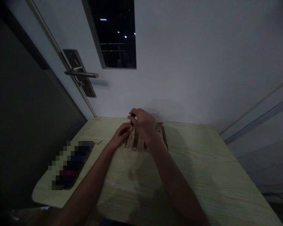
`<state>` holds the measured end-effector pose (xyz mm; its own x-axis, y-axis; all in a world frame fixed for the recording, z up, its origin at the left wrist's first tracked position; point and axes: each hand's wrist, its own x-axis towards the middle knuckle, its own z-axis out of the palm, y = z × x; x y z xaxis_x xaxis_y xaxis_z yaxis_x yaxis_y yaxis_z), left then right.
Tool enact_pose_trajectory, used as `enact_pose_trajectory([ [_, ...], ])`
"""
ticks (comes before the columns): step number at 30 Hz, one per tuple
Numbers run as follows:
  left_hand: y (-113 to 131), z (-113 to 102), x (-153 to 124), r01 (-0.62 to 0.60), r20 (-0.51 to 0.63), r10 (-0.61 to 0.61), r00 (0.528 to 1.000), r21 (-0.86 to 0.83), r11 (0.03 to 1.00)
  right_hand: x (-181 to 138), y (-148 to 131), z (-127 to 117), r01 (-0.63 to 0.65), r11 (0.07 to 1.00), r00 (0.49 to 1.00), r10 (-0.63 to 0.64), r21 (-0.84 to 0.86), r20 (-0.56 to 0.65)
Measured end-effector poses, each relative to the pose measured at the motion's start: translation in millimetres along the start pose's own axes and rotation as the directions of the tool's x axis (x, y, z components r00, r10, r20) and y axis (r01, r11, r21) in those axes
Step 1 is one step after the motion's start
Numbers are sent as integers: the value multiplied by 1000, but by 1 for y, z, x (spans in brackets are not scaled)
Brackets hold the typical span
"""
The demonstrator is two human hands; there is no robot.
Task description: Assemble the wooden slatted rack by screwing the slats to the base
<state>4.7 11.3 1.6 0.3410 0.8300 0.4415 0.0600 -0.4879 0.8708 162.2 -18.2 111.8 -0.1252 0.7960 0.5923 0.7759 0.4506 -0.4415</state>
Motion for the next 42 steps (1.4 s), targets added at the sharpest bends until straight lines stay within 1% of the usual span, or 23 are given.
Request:
enact_pose_trajectory([
  [4, -3, 0, 1, -25, -82, 31, 996, 76, 997, -3, 1, 0, 5, 1000, 1000, -5, -5, -30],
  [7, -2, 0, -1, 21, -119, -9, 993, 99, 995, -4, 2, -1, 31, 999, 999, -31, -10, -33],
  [9, 2, -1, -2, 54, -107, -45, 993, 83, 995, -3, 4, -2, 47, 999, 999, -47, 1, -25],
  [11, 6, -1, -3, 61, -88, -53, 995, 88, 994, -2, 4, -3, 60, 998, 998, -60, 14, -5],
  [14, 11, -1, -2, 17, -71, -6, 997, 149, 989, 0, 3, -4, 49, 999, 999, -49, -3, 10],
  [18, 11, -2, 0, -41, -75, 56, 996, 187, 981, -1, -1, -2, 30, 999, 999, -31, -27, -12],
  [25, 4, -3, 0, -50, -88, 68, 994, 190, 981, -2, 1, 1, 114, 993, 993, -115, 23, 17],
  [31, 3, -3, 1, -57, -93, 74, 993, 176, 983, 0, -2, -3, 77, 995, 995, -80, 57, 54],
  [34, 5, -3, 0, -49, -92, 65, 994, 173, 984, 1, -2, -3, 69, 996, 997, -71, 63, 24],
  [37, 7, -3, 0, -42, -90, 58, 994, 174, 984, 0, -1, -1, 92, 992, 996, -91, 82, -15],
  [39, 8, -3, 0, -43, -88, 59, 994, 173, 984, -1, -2, 0, 99, 991, 995, -98, 95, -14],
  [42, 9, -2, 0, -43, -90, 59, 994, 171, 984, -1, -3, 0, 77, 992, 997, -79, 103, 14],
])
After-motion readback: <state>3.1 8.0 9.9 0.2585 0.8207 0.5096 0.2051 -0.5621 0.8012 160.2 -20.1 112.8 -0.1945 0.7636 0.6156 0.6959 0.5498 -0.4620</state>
